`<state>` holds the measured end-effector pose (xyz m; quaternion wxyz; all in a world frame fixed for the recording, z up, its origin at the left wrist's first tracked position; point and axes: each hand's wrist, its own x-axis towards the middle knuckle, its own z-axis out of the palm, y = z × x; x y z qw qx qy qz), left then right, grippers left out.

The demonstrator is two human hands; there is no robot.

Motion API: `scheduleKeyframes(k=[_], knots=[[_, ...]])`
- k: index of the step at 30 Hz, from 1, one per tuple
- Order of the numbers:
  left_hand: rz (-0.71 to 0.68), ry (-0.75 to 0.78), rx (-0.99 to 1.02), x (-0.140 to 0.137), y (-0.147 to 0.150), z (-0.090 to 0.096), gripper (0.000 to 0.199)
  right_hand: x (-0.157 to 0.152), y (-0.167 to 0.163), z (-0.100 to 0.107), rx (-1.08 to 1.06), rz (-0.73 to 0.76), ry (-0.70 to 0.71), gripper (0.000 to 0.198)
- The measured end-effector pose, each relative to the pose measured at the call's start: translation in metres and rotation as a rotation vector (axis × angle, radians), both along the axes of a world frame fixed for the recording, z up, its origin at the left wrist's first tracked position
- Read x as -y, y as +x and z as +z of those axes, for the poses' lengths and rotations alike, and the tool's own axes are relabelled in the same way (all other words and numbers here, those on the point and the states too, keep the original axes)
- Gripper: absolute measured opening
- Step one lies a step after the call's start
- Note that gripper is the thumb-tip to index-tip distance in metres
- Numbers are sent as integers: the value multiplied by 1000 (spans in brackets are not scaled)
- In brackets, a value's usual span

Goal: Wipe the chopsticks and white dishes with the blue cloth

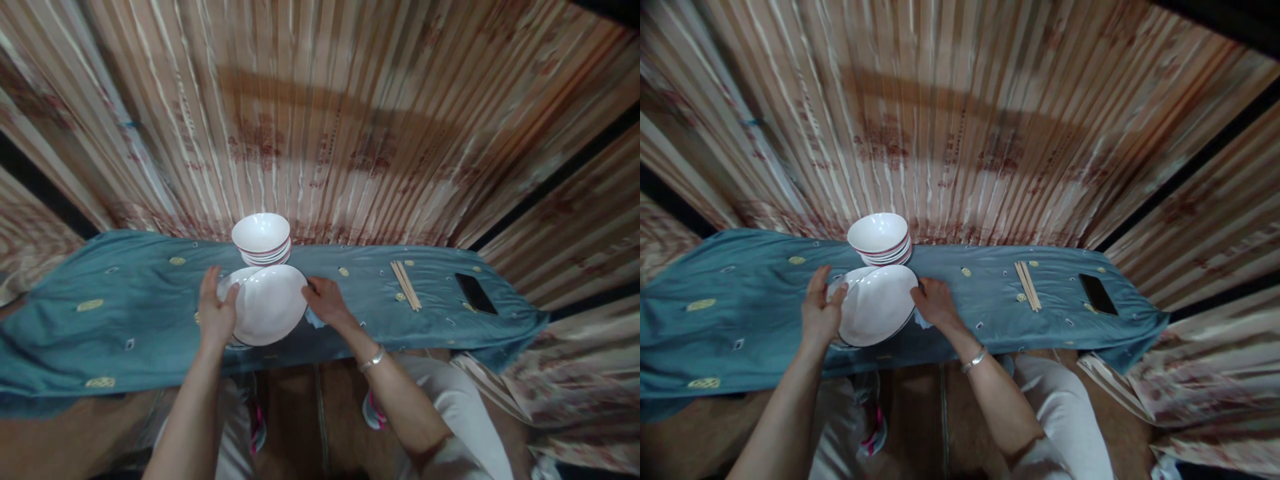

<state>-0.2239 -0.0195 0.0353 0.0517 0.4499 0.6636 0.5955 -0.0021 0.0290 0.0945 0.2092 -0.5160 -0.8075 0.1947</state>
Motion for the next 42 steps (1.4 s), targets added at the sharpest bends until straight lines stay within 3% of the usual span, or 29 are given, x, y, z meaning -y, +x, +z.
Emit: scheduleKeyframes(k=[7,13,18,27,37,42], knots=[[-68,59,-118,1,24,9,48,0,48,-7,-351,-19,-87,24],[-106,73,-49,-7,35,9,48,-5,69,-20,-550,-84,-174,24],[-47,62,85,-3,22,14,47,-3,48,-23,-585,-48,-198,22],[24,-3,281,9,0,21,48,-3,-4,-27,-411,-30,-155,24],[-1,-30,305,8,0,18,49,-5,-20,-31,-368,-86,-155,24],[-59,60,402,9,7,20,54,-3,-4,-33,-455,-91,-126,23]])
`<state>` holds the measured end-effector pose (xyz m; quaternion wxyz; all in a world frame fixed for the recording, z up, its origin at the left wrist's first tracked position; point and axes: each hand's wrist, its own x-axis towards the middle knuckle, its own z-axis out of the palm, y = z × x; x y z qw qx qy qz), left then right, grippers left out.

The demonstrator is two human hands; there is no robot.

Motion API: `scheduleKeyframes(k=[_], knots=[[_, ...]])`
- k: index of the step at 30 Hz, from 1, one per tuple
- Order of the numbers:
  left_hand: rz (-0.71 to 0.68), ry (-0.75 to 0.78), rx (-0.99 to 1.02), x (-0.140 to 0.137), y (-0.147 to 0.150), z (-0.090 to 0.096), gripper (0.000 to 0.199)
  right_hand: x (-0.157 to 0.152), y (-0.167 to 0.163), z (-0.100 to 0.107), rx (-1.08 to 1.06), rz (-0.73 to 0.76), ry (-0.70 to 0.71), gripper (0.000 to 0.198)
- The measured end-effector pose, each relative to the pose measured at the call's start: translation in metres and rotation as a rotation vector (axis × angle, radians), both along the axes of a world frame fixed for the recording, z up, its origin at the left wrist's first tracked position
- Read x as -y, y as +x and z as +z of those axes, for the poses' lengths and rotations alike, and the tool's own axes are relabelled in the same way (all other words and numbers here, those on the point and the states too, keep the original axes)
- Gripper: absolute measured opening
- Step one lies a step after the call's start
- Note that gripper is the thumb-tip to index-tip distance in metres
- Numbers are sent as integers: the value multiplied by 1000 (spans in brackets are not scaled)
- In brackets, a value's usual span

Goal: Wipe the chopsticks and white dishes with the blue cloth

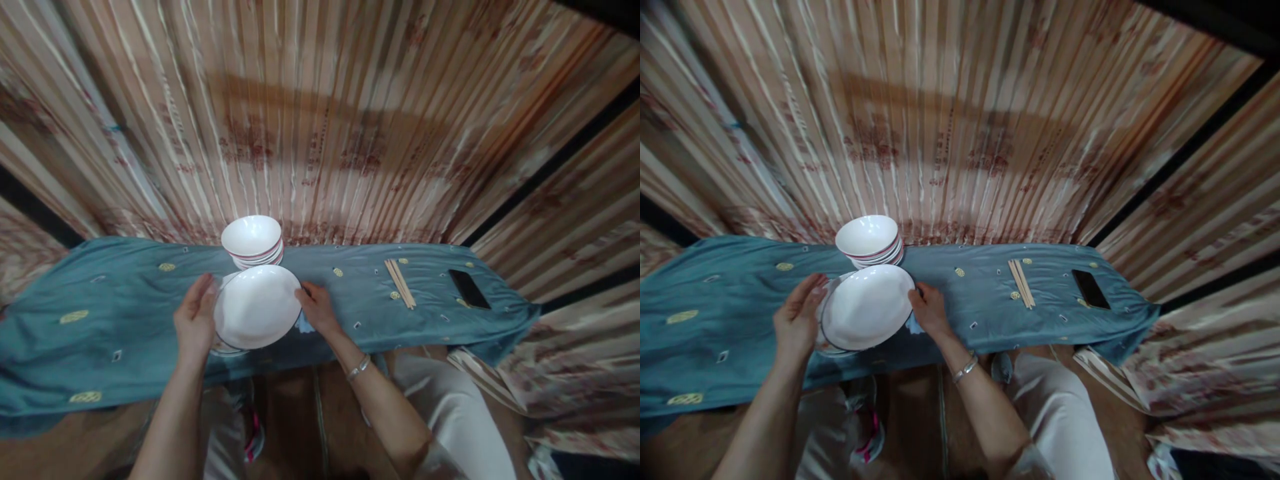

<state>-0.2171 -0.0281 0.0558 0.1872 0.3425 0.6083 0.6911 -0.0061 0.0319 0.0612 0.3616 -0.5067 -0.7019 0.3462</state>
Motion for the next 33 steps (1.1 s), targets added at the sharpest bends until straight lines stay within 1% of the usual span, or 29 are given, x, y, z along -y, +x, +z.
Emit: scheduleKeyframes(k=[3,5,8,10,12,14,17,19,20,22,24,26,28,29,32,33], knots=[[-55,16,34,0,15,5,52,3,25,-1,-116,-16,0,23],[-104,5,6,1,30,8,50,4,45,-1,-199,-24,-17,24],[-208,11,-47,2,59,11,48,4,75,0,-315,-59,-67,24],[-287,21,10,3,80,10,52,3,91,0,-387,-97,-122,23],[-351,7,175,3,101,9,60,-1,104,1,-448,-121,-176,23],[-437,-50,418,1,119,7,59,-6,114,1,-492,-138,-204,24],[-699,-142,732,-3,138,8,52,-17,125,-1,-520,-154,-211,25],[-799,-187,844,-6,144,9,49,-25,129,-4,-516,-154,-216,25],[-814,-201,872,-8,146,9,47,-29,131,-6,-509,-152,-219,26],[-794,-223,888,-12,148,7,43,-37,133,-12,-486,-139,-221,27],[-733,-255,879,-16,149,2,39,-44,137,-20,-431,-106,-210,28],[-672,-274,871,-21,150,-5,36,-51,143,-28,-350,-86,-157,32],[-631,-283,867,-24,150,-11,35,-57,152,-33,-299,-128,-98,35],[-619,-287,863,-26,150,-13,36,-59,158,-34,-304,-166,-92,37],[-597,-303,833,-31,153,-19,40,-64,171,-30,-357,-263,-142,47],[-591,-310,818,-32,154,-21,41,-64,173,-27,-337,-278,-122,49]])
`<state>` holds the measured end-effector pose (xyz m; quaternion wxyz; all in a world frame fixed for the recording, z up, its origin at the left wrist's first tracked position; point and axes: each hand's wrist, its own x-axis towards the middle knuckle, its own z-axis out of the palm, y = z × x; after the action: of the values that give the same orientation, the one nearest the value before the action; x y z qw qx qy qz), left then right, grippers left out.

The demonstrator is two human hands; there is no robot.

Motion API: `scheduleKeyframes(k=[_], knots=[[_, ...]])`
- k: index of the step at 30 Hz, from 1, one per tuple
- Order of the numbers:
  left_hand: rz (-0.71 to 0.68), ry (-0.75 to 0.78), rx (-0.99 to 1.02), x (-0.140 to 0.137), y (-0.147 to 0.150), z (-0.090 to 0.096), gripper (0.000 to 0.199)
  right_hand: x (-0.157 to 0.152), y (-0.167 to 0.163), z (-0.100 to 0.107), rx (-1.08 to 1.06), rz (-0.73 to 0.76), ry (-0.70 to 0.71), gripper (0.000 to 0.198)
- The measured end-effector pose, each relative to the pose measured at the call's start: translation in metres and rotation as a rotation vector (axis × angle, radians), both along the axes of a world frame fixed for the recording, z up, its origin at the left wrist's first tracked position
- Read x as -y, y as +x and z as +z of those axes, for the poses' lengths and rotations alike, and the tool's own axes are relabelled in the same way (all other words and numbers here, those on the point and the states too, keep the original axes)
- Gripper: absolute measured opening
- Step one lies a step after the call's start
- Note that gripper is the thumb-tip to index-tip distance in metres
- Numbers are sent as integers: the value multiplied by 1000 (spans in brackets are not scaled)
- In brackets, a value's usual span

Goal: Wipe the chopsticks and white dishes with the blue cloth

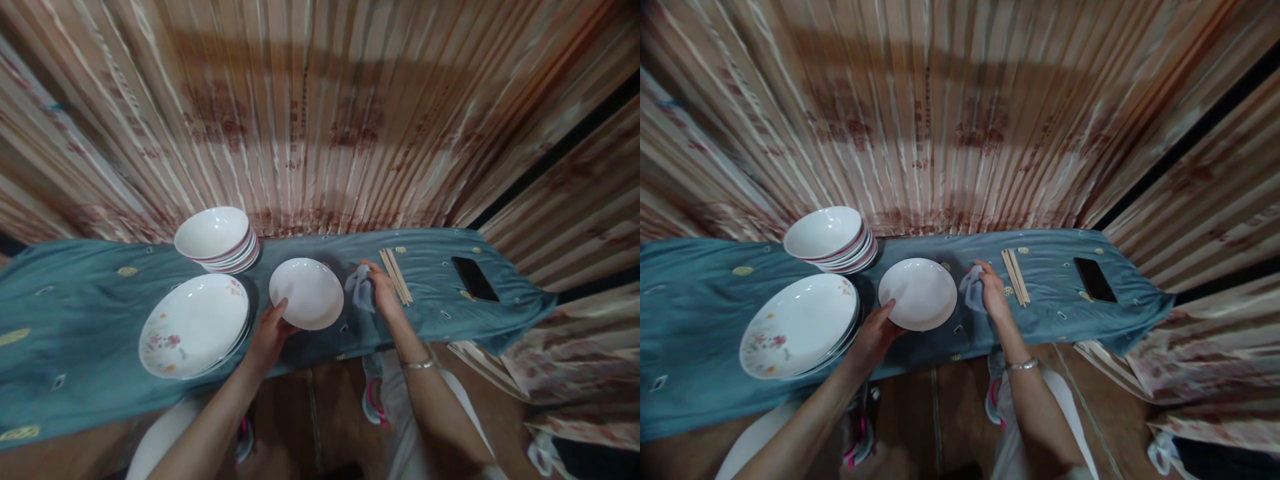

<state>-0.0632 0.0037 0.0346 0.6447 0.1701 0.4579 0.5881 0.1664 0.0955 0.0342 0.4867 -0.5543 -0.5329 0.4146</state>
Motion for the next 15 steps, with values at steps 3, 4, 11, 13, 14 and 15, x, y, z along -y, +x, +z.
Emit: scheduleKeyframes(k=[3,4,11,13,14,15], knots=[[-21,-2,-51,-2,6,-6,43,8,-8,10,244,5,216,51],[-35,0,-69,-3,8,-8,43,12,-14,11,326,38,282,54],[-4,65,-237,-6,12,-13,58,35,-39,-1,733,442,456,49],[9,77,-286,-8,11,-14,62,36,-34,-4,730,446,507,44],[8,76,-313,-8,10,-15,62,36,-32,-5,732,454,526,43],[9,75,-339,-9,9,-16,63,36,-30,-7,745,468,536,42]])
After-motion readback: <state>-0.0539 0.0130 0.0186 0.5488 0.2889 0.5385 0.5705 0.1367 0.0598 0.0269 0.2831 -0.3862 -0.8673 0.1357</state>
